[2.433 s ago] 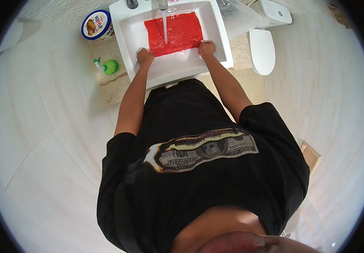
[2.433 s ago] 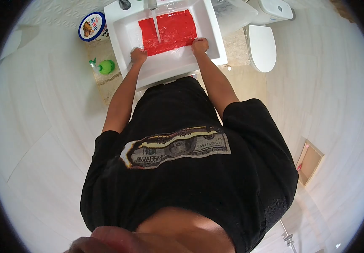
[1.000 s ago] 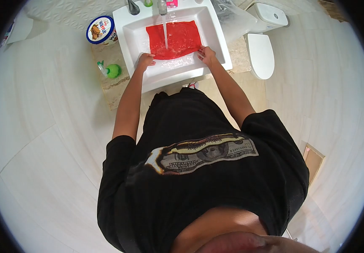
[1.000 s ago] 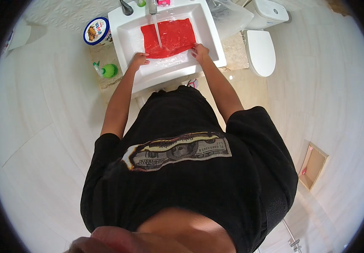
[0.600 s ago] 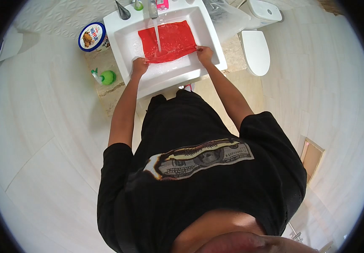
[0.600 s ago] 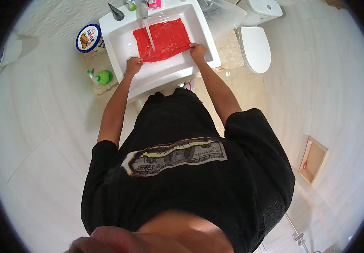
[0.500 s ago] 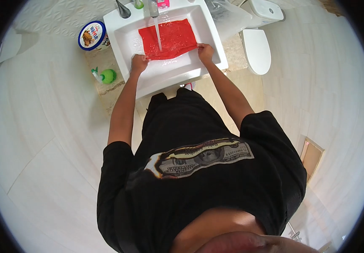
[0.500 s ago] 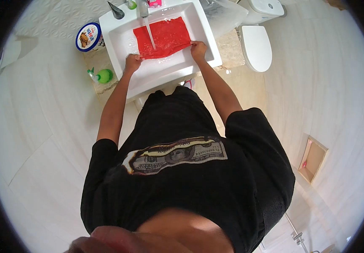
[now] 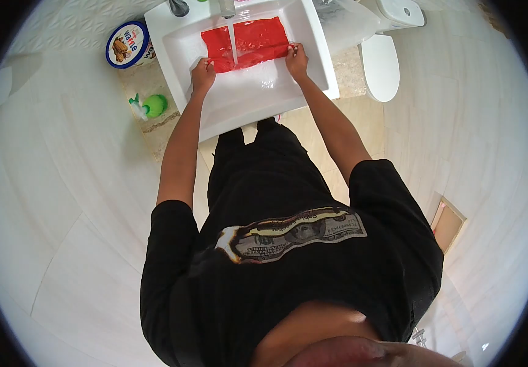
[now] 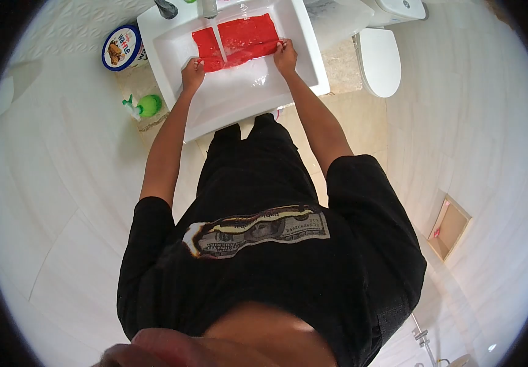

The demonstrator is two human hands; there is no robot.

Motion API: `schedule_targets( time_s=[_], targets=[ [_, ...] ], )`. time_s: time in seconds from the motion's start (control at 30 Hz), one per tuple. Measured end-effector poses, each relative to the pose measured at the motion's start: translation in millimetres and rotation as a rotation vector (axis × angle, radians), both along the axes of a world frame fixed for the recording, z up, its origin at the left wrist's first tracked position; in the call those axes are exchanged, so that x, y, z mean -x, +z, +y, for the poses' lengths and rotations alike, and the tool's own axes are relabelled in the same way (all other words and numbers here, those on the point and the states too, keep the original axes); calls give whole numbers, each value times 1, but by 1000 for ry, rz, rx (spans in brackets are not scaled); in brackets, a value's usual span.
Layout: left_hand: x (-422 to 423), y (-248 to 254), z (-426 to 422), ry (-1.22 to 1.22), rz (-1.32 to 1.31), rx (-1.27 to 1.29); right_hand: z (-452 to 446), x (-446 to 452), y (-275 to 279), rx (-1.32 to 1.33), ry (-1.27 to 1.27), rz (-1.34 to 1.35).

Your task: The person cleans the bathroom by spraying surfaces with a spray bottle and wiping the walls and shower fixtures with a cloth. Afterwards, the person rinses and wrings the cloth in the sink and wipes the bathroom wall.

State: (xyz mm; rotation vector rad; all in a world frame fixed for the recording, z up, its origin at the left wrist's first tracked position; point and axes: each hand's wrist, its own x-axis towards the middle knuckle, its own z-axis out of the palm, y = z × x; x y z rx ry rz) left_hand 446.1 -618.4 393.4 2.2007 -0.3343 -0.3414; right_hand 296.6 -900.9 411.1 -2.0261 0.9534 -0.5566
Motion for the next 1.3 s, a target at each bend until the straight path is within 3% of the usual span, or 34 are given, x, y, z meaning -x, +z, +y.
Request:
schedule_targets(
  time_s=[0.27,0.63,0.93,1.3],
  targets=[
    [-9,-9,-11,71,-27,-190,-7,-20,11,-56,-38,281],
    [-5,-10,-4,-6,13,-216,-6,-15,-3,46,-24,470],
    [-10,21,1,-23,52,-226,-2,-5,0,-18,-74,327],
    [-5,30,7,-209,37,-345,0,7,-6,54,56,399]
  ],
)
